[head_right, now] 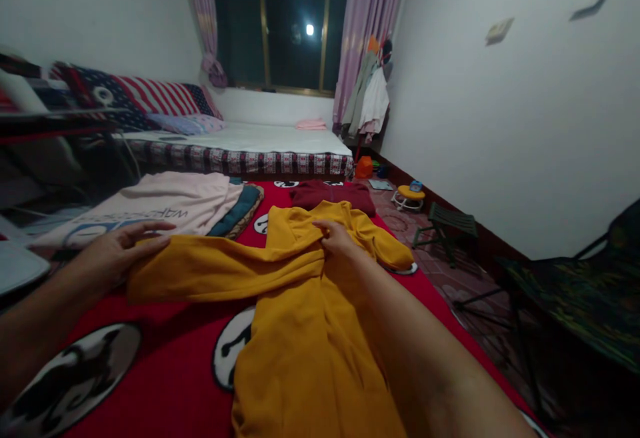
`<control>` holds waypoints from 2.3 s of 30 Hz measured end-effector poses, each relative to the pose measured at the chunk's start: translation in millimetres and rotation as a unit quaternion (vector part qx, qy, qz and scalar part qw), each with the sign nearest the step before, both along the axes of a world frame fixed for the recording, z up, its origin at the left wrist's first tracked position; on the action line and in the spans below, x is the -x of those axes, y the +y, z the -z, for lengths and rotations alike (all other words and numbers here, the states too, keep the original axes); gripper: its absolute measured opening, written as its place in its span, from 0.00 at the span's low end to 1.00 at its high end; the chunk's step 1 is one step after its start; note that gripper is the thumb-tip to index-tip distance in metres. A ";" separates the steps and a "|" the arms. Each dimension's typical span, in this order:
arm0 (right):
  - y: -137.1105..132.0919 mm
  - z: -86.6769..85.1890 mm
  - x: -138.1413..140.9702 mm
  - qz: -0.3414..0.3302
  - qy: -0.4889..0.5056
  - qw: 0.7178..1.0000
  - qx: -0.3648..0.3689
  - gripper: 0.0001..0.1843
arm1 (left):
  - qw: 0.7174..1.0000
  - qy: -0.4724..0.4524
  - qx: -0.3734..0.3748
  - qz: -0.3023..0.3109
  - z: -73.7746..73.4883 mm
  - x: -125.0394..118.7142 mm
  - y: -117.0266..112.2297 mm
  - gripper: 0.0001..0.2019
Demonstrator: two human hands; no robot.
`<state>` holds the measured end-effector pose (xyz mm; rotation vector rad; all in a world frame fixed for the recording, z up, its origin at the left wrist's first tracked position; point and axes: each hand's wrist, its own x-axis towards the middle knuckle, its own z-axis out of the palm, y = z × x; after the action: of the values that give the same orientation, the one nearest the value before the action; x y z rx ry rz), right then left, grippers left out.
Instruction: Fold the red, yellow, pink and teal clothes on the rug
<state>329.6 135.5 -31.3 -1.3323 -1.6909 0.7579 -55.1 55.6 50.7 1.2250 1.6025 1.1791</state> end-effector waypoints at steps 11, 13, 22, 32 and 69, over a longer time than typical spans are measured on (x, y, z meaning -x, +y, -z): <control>39.1 -17.7 -1.7 0.162 0.133 0.977 0.038 0.20 | 0.906 0.388 -0.156 -0.067 11.4 14.8 25.9 0.11; 34.4 -11.5 3.4 0.187 0.135 0.973 -0.001 0.25 | 0.836 0.480 -0.249 -0.092 18.0 8.0 29.7 0.11; -53.1 17.8 22.0 0.094 -0.072 0.980 -0.157 0.14 | 0.835 0.391 -0.350 0.165 58.1 -96.1 34.6 0.11; -55.8 41.8 27.4 0.115 -0.134 0.971 -0.159 0.11 | 0.851 0.412 -0.256 0.200 76.0 -200.0 124.8 0.15; -68.2 29.2 29.6 0.121 -0.271 0.940 -0.166 0.05 | 0.783 0.463 -0.310 0.277 71.2 -223.7 140.8 0.18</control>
<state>300.0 67.3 -60.6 -1.5486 -1.9121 -0.0576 168.6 196.4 -20.4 2.8040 1.2531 0.7179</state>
